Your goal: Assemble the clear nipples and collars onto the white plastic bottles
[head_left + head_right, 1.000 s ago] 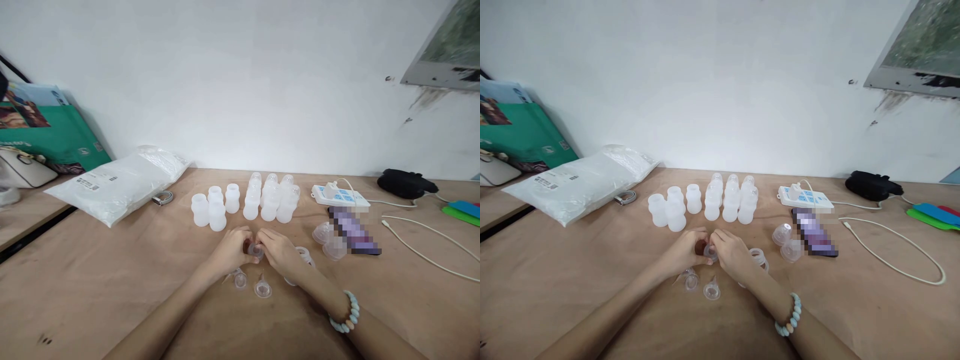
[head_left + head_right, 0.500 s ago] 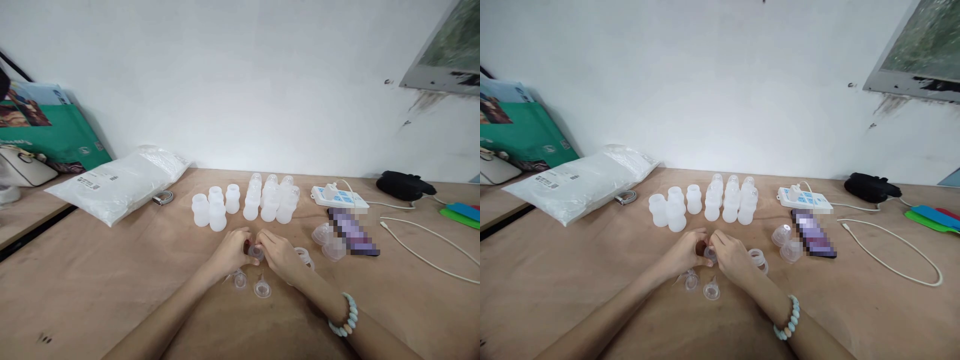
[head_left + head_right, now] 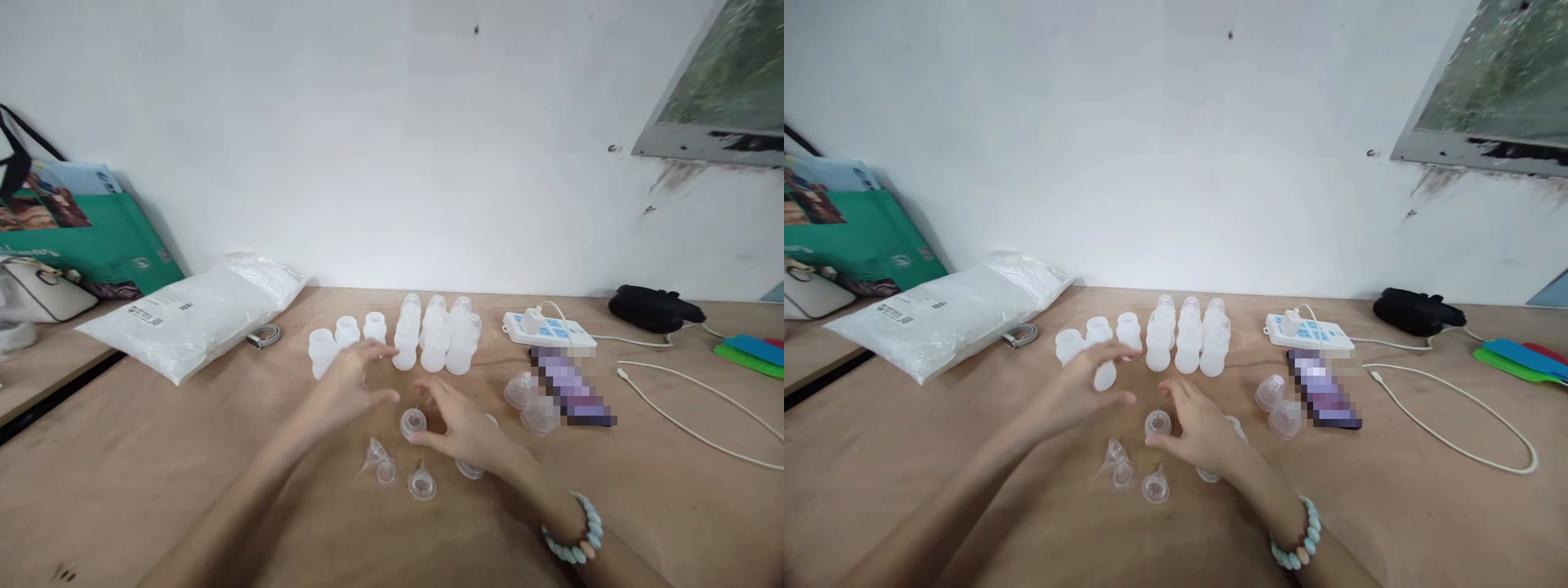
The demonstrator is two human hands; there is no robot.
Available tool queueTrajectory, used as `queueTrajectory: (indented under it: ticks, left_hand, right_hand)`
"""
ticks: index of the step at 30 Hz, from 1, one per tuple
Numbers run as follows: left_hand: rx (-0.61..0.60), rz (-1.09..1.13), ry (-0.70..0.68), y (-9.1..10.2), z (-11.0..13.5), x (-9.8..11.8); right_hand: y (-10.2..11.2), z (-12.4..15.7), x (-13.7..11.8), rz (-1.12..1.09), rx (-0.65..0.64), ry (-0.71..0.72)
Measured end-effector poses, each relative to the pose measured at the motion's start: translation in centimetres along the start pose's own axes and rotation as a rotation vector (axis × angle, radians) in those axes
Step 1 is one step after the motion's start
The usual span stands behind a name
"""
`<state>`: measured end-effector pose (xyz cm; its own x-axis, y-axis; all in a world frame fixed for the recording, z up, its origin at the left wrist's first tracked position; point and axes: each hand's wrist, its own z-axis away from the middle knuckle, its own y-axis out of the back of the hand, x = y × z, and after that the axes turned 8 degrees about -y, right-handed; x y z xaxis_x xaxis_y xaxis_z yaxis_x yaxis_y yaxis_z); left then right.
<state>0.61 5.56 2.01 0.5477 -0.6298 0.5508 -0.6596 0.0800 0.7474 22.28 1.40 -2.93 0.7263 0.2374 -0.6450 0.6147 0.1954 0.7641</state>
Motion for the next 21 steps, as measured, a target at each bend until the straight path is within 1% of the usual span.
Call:
queueTrajectory:
  ticks: [1, 2, 4, 5, 8, 10, 13, 15, 18, 21]
  left_hand:
    - [0.034, -0.096, -0.025, 1.1, -0.9, -0.1]
    - [0.038, -0.207, -0.043, 2.0, -1.9, -0.3]
    - [-0.001, -0.428, -0.025, 3.2, -4.2, -1.2]
    - [-0.054, -0.528, -0.002, 3.4, -5.3, -1.9]
    - [-0.158, -0.57, 0.037, 2.9, -8.1, -3.8]
    - [-0.224, -0.566, 0.06, 2.1, -9.3, -4.6]
    - [-0.274, -0.556, 0.095, 1.3, -10.0, -5.1]
    - [-0.272, -0.55, 0.113, 1.4, -10.0, -4.9]
    - [-0.221, -0.539, 0.119, 3.0, -9.8, -3.8]
    - [-0.115, -0.519, 0.097, 5.6, -9.1, -1.5]
  right_hand:
    - [0.0, 0.0, -0.1, 0.023, -0.019, 0.008]
    - [0.0, -0.1, -0.1, 0.045, -0.033, 0.016]
    - [-0.1, -0.2, -0.1, 0.083, -0.041, 0.03]
    - [-0.2, -0.2, -0.1, 0.097, -0.037, 0.038]
    - [-0.7, -0.4, 0.2, 0.122, -0.012, 0.077]
    - [-1.1, -0.5, 0.4, 0.135, 0.005, 0.115]
    - [-1.4, -0.6, 0.6, 0.168, 0.033, 0.152]
    - [-1.6, -0.7, 0.6, 0.194, 0.044, 0.162]
    - [-1.8, -0.8, 0.6, 0.207, 0.055, 0.171]
    - [-1.8, -0.8, 0.7, 0.17, 0.067, 0.177]
